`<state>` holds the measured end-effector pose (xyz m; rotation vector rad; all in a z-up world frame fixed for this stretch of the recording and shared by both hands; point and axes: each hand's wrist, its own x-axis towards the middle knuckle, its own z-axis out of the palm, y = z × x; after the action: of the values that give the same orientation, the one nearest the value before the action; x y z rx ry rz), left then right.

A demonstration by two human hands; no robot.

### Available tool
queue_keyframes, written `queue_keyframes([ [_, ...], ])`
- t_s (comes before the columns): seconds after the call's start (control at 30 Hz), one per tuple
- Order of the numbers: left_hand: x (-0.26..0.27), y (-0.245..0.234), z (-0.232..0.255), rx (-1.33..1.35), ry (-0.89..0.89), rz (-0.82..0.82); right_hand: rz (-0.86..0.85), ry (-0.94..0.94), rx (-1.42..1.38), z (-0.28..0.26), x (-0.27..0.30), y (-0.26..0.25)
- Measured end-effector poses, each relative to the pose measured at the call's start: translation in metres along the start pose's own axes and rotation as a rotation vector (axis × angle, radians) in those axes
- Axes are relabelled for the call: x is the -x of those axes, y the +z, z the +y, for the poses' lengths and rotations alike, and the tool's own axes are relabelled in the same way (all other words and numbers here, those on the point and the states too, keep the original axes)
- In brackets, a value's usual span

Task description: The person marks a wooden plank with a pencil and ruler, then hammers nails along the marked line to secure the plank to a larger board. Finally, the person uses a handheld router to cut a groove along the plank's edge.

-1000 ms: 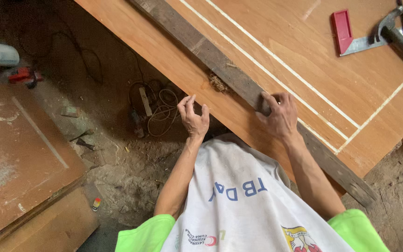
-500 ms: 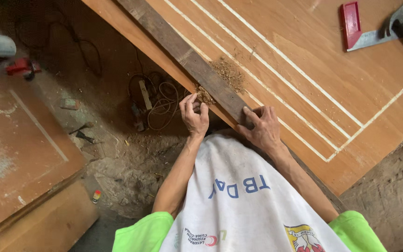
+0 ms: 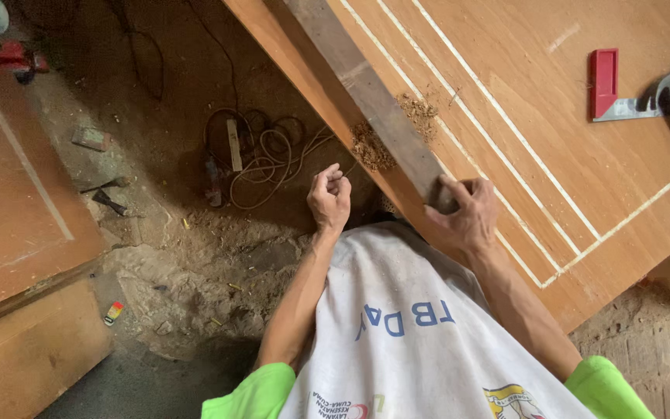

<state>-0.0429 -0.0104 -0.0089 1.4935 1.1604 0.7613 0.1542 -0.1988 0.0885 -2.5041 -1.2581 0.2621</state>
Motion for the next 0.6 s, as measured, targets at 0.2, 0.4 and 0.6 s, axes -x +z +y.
queue_keyframes([
  [0.2, 0.003, -0.003, 0.001, -0.056, 0.016, -0.010, 0.002, -0.049, -0.095, -0.033, 0.012, 0.004],
  [0.4, -0.014, 0.018, 0.035, -0.216, 0.464, 0.083, -0.161, 0.039, -0.075, -0.026, -0.002, -0.009],
  [0.6, -0.028, 0.007, 0.053, -0.218, 0.388, 0.081, -0.085, 0.034, -0.104, -0.029, 0.008, -0.005],
])
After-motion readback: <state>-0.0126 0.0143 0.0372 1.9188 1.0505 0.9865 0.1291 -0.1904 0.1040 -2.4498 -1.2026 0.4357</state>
